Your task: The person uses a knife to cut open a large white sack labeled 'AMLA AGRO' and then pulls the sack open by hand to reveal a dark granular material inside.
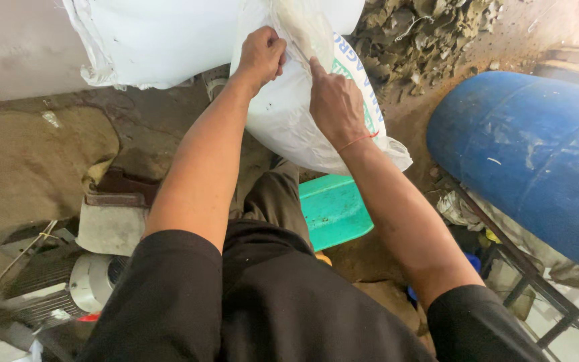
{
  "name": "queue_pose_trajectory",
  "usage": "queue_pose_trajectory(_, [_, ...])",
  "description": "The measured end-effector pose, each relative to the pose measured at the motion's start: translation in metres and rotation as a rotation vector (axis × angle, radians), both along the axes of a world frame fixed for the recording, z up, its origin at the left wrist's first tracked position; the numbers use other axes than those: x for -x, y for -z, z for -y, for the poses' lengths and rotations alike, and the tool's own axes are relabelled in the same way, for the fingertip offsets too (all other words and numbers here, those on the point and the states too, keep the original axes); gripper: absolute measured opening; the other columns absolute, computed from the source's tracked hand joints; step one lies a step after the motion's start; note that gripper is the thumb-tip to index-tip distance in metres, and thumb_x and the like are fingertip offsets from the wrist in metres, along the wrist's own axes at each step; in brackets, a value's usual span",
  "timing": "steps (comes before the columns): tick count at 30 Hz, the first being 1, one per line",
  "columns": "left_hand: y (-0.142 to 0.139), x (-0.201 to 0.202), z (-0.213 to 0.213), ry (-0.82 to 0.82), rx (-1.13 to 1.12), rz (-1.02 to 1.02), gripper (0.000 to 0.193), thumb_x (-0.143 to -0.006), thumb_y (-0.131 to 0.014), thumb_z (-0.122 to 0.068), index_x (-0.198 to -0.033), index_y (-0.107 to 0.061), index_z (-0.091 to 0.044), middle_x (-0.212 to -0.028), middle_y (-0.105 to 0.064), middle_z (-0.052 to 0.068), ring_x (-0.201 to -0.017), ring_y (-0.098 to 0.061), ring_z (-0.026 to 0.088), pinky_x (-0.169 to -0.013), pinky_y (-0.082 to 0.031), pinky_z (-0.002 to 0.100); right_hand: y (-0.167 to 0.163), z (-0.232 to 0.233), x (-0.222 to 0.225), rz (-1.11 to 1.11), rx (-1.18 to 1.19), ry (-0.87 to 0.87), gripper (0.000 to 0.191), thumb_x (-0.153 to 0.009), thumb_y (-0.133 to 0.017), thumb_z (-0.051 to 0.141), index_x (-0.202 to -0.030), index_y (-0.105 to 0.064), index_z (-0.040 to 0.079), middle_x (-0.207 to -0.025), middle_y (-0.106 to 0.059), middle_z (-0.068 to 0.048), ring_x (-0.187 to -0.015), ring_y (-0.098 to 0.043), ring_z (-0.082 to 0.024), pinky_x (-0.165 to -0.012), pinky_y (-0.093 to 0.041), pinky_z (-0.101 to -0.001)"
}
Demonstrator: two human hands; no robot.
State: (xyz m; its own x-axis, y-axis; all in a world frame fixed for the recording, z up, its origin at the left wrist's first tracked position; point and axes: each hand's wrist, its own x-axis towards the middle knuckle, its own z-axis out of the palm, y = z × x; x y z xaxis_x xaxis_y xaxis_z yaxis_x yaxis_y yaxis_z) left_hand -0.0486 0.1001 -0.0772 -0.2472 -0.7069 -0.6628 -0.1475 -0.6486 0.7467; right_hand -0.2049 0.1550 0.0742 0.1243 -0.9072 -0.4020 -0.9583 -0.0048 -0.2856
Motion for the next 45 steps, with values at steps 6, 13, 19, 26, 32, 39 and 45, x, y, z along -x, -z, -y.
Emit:
queue_pose_trajectory(6, [-0.015,-0.001,0.003,-0.026,0.001,-0.019,0.021,-0.098,-0.054,-0.019,-0.089,-0.06,-0.001,-0.065,-0.068,0.007,-0.044,-0.061,0.013,-0.038,-0.047,0.03,0.004,0.012,-0.015,0.09,0.059,0.1,0.038,-0.097,-0.057,0.009,-0.134,-0.062,0.004,-0.072,-0.069,-0.024,-0.065,-0.068,-0.042,-0.06,-0.051,-0.0537])
queue_pose_trajectory(13, [-0.024,0.004,0.012,-0.08,0.055,0.14,0.031,-0.098,-0.064,-0.03,-0.088,-0.064,0.0,-0.061,-0.068,0.008,-0.042,-0.061,0.016,-0.04,-0.049,0.033,0.014,0.012,-0.005,0.041,0.045,0.048,0.036,-0.097,-0.055,0.008,-0.132,-0.062,0.004,-0.073,-0.069,-0.024,-0.065,-0.067,-0.043,-0.06,-0.05,-0.055])
queue_pose_trajectory(19, [0.005,0.003,0.021,0.055,0.534,0.343,0.026,-0.098,-0.066,-0.026,-0.09,-0.068,-0.001,-0.074,-0.074,0.014,-0.064,-0.069,0.024,-0.06,-0.057,0.039,0.01,0.001,-0.006,0.15,0.043,0.122,0.028,-0.102,-0.057,0.011,-0.129,-0.056,0.004,-0.072,-0.067,-0.024,-0.069,-0.066,-0.045,-0.064,-0.048,-0.0579])
queue_pose_trajectory(26, [-0.027,0.0,0.027,0.083,-0.104,0.179,0.03,-0.096,-0.055,-0.029,-0.098,-0.06,0.001,-0.072,-0.072,0.014,-0.047,-0.061,0.024,-0.046,-0.052,0.042,0.006,0.004,-0.007,0.154,0.024,0.136,0.029,-0.102,-0.057,0.011,-0.13,-0.058,0.009,-0.076,-0.068,-0.024,-0.072,-0.067,-0.045,-0.064,-0.048,-0.0571])
queue_pose_trajectory(32, [-0.025,0.01,0.027,0.304,0.059,0.31,0.037,-0.103,-0.048,-0.032,-0.1,-0.057,0.004,-0.074,-0.07,0.018,-0.054,-0.069,0.031,-0.055,-0.058,0.044,0.006,0.004,-0.004,0.154,-0.014,0.135,0.028,-0.101,-0.056,0.011,-0.129,-0.06,0.008,-0.076,-0.069,-0.024,-0.073,-0.067,-0.045,-0.066,-0.048,-0.0567])
queue_pose_trajectory(39, [0.002,0.011,0.012,0.226,0.536,0.28,0.033,-0.104,-0.05,-0.024,-0.097,-0.063,0.006,-0.097,-0.069,0.031,-0.098,-0.062,0.053,-0.089,-0.047,0.059,0.001,-0.003,-0.004,0.078,0.032,0.123,0.033,-0.099,-0.056,0.01,-0.131,-0.063,0.008,-0.074,-0.068,-0.024,-0.068,-0.066,-0.044,-0.062,-0.048,-0.0571])
queue_pose_trajectory(45, [-0.007,0.008,0.011,0.181,0.529,0.258,0.031,-0.102,-0.054,-0.023,-0.093,-0.064,0.005,-0.092,-0.07,0.029,-0.092,-0.064,0.051,-0.082,-0.048,0.057,0.009,-0.004,0.005,0.101,0.054,0.094,0.035,-0.1,-0.054,0.01,-0.134,-0.061,0.006,-0.076,-0.069,-0.023,-0.068,-0.067,-0.043,-0.063,-0.05,-0.0556])
